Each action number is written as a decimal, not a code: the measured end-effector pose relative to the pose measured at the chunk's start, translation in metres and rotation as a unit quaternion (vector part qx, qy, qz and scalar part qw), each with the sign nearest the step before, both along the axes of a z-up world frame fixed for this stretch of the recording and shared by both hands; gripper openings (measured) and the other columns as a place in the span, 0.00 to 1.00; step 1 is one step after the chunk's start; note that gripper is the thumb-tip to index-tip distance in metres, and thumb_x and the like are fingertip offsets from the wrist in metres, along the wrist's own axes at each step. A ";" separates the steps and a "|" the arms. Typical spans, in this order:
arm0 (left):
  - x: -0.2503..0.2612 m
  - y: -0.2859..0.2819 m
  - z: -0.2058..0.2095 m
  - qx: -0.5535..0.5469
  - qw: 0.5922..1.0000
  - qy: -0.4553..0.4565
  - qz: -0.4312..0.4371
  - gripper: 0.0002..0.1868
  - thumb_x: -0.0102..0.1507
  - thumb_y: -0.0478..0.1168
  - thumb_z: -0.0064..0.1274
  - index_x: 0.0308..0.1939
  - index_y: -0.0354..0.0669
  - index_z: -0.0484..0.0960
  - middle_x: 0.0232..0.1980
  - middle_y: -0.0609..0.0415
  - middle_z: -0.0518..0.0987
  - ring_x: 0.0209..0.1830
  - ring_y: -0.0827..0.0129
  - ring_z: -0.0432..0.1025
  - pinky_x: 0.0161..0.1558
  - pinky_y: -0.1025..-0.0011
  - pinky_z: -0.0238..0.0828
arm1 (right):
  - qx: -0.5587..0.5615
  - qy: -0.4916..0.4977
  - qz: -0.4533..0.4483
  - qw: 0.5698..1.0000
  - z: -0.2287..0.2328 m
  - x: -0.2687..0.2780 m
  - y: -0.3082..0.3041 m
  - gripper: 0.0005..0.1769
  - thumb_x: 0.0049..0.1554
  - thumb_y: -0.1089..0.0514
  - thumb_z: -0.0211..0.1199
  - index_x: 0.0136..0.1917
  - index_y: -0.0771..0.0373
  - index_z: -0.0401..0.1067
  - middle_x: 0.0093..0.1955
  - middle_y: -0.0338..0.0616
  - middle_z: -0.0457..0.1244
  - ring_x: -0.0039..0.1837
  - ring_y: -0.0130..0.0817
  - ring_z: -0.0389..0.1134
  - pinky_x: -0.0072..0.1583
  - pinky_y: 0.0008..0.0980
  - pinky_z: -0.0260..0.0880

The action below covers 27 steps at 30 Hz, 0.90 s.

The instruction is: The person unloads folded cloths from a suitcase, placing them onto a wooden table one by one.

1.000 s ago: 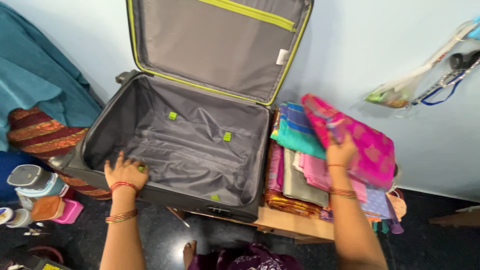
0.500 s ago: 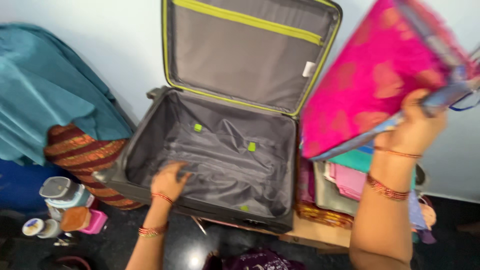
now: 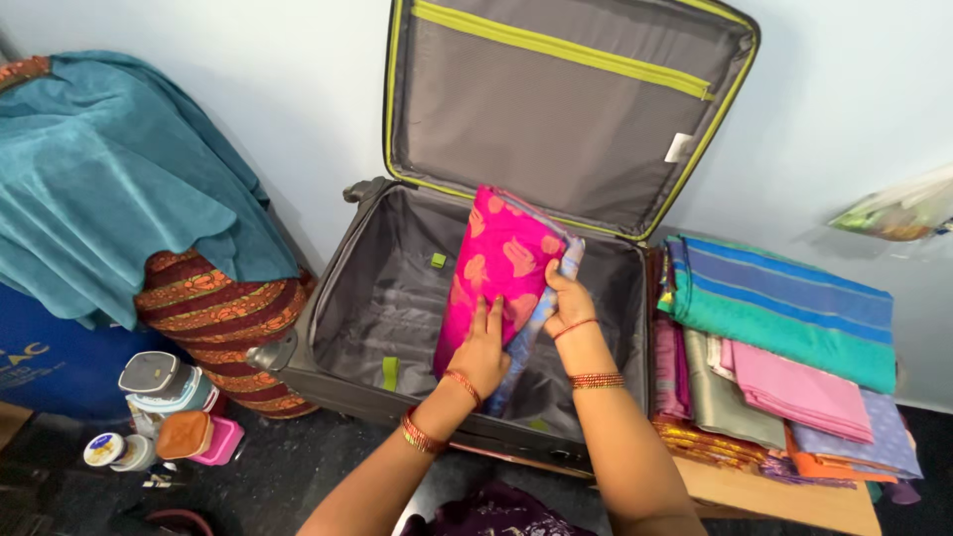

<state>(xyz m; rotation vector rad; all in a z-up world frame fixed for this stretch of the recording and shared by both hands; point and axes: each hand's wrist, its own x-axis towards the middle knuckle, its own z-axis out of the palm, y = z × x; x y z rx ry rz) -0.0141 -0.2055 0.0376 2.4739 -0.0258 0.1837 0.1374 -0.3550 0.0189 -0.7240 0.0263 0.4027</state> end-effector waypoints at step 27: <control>0.118 0.030 -0.228 0.270 0.932 0.224 -0.091 0.32 0.65 0.48 0.51 0.62 0.22 0.66 0.63 0.32 0.69 0.65 0.40 0.64 0.66 0.50 0.60 | -0.601 0.117 0.098 0.785 -0.171 0.038 -0.067 0.20 0.56 0.55 0.66 0.59 0.64 0.69 0.47 0.48 0.67 0.46 0.43 0.69 0.40 0.50 0.73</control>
